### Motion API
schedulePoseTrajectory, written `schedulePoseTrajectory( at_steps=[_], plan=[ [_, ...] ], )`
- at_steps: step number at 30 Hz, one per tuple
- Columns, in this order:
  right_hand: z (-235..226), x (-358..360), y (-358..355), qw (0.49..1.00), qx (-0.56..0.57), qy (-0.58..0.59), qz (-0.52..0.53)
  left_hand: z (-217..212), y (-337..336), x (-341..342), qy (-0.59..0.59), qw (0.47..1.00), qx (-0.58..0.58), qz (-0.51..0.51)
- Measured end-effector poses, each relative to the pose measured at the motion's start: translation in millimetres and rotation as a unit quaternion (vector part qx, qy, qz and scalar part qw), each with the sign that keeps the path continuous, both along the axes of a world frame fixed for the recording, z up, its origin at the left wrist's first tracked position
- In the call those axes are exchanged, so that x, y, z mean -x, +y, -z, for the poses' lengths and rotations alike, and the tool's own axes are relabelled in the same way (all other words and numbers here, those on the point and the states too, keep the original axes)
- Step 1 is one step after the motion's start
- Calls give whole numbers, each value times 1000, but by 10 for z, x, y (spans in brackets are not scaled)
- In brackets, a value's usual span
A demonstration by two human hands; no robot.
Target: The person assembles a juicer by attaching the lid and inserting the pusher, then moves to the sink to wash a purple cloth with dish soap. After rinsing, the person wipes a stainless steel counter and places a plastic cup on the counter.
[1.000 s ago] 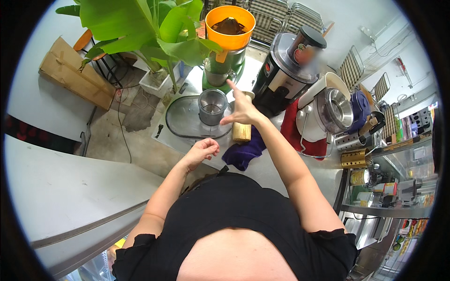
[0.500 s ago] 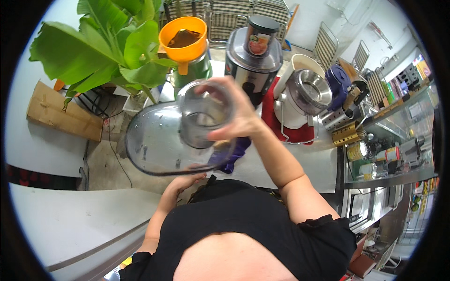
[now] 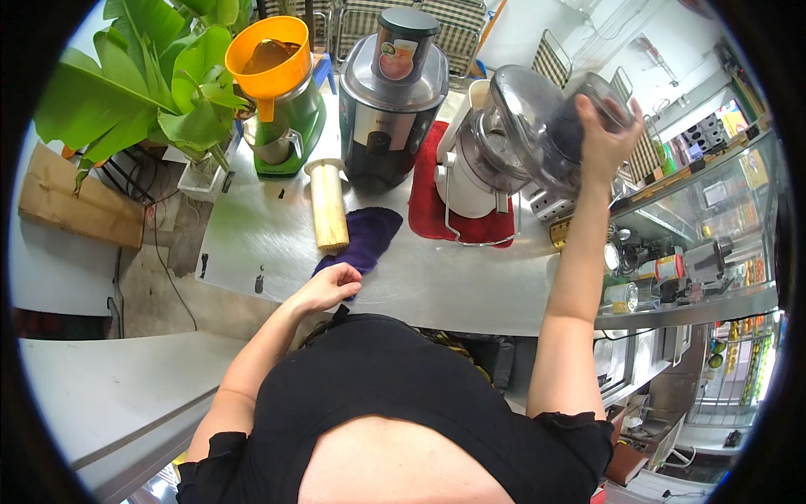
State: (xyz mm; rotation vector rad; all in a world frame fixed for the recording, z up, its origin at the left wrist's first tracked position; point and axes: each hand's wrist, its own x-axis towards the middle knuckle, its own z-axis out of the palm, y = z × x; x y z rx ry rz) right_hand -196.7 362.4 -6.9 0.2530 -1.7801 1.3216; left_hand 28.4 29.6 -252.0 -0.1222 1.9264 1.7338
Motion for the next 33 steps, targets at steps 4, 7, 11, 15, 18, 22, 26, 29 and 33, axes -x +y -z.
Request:
schedulePoseTrajectory(
  at_steps=[4,7,11,15,18,22,26,29,33],
  plan=[
    [258,426,-52,989,-75,-8,129,11,124,19,34,999,6,10],
    [399,662,-92,990,-67,5,123,162,85,-104,16,1000,-2,-22],
    [515,816,-187,989,-84,-9,124,255,16,-269,5,998,20,-59],
    [493,771,-280,979,-89,-22,180,366,19,-317,15,996,6,-86],
    [714,836,-297,989,-56,-6,139,291,43,-334,-2,995,11,-98],
    [816,709,-257,990,-66,-20,126,337,98,-312,10,994,17,-105],
    [891,716,-226,980,-123,-45,152,339,259,-152,32,994,5,-100],
    [917,763,-87,969,-158,-53,182,199,491,155,127,991,30,-38],
    [784,560,-167,982,-102,-156,33,-3,771,463,154,988,-15,-3]
  ],
)
